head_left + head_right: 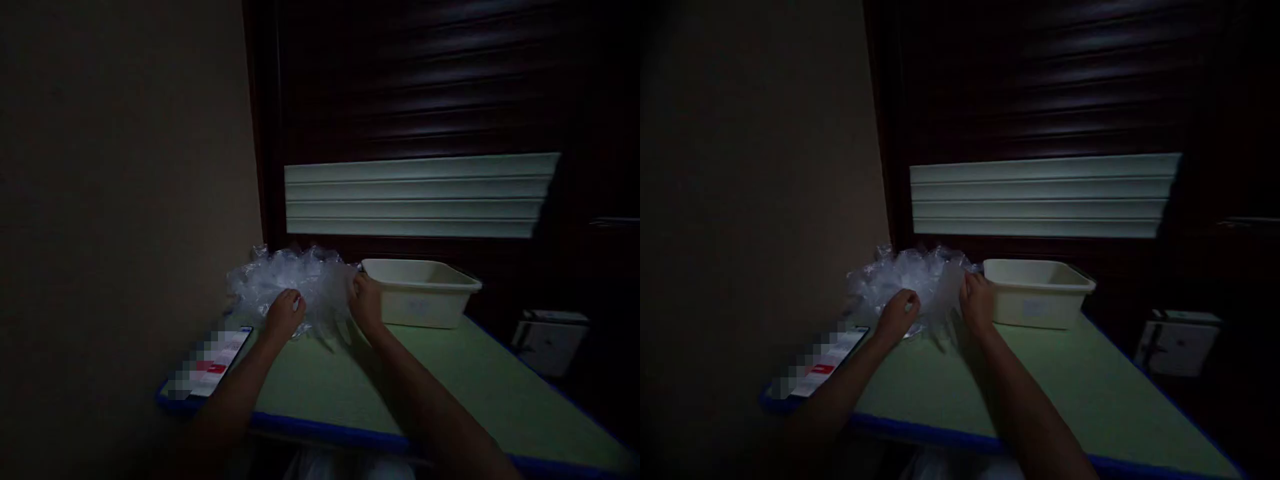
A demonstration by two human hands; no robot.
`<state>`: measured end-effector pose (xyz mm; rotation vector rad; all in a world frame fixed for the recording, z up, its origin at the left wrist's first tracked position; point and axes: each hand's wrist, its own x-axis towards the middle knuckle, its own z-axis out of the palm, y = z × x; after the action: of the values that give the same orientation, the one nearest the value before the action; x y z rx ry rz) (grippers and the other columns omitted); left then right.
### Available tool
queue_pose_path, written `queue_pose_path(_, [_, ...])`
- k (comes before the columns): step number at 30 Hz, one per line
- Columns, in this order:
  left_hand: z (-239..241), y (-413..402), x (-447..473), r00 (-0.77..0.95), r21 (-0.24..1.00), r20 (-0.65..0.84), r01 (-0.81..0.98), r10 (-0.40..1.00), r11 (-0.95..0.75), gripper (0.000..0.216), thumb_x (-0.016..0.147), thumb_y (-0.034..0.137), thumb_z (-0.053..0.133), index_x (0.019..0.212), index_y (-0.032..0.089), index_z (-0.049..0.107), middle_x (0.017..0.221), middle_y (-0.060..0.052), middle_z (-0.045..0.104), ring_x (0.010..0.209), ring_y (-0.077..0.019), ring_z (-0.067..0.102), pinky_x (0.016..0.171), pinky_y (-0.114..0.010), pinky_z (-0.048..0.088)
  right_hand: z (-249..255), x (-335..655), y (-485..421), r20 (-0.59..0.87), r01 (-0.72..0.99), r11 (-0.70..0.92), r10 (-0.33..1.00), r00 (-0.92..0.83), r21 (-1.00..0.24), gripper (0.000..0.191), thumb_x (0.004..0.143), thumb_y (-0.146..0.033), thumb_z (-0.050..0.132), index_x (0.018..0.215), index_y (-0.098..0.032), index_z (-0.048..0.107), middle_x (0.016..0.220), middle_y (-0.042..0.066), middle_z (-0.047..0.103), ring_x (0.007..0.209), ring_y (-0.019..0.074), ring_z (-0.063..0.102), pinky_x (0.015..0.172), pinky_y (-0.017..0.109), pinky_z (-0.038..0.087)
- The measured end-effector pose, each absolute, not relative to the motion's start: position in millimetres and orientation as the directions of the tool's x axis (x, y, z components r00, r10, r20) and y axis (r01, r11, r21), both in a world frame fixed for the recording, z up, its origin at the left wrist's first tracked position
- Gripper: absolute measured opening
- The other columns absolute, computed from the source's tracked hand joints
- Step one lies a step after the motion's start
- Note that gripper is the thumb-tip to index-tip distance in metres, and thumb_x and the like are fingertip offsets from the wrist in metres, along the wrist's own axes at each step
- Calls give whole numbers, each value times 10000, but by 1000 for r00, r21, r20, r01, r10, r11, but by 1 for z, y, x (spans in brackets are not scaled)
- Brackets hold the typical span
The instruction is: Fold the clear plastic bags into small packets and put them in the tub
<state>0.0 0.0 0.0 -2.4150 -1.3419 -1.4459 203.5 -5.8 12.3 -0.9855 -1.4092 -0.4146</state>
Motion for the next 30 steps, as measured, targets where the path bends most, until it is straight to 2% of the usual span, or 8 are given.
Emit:
queue_pose_path(6, [4,-9,3,187,446,729,599,658,-664,211,954,295,573,1097,142,593,1100,-85,605,947,-220,616,828,-412,528,27,204,-12,920,738,550,264,290,-390,285,938,-310,570,1191,-179,572,1217,87,583,1015,226,608,846,436,518])
queue_pose_path(10, [9,-16,6,168,556,713,456,681,-695,210,956,304,570,1083,139,597,1088,-83,608,942,-218,617,827,-412,526,34,200,-19,881,690,552,349,319,-468,285,938,-311,572,1184,-168,571,1171,81,602,958,211,626,801,410,537])
queue_pose_path(15, [10,-17,8,152,733,641,170,752,-659,237,958,328,565,1087,130,591,1066,-81,611,919,-216,623,808,-405,530,38,192,-28,814,640,529,497,300,-558,290,937,-319,574,1179,-161,570,1148,78,610,933,206,633,778,400,543])
queue_pose_path(22, [12,-17,14,284,900,433,-196,855,-390,302,964,349,552,1180,138,547,1099,-92,601,896,-214,632,771,-392,547,44,184,-36,745,608,537,652,141,-585,277,940,-323,567,1171,-169,578,1159,79,608,945,205,629,795,404,538])
queue_pose_path(26, [15,-26,18,355,932,336,-260,873,-253,269,950,295,584,1165,135,558,1112,-91,600,921,-219,630,787,-399,549,43,177,-38,696,564,584,718,-24,-583,280,939,-322,569,1172,-167,578,1158,78,609,945,207,630,793,403,539])
queue_pose_path(30, [16,-26,17,296,945,270,-262,916,-194,225,941,261,599,1120,128,578,1087,-83,606,905,-210,632,770,-381,554,40,172,-38,647,506,618,748,-146,-601,292,934,-329,577,1169,-156,581,1150,68,611,946,222,632,787,404,542])
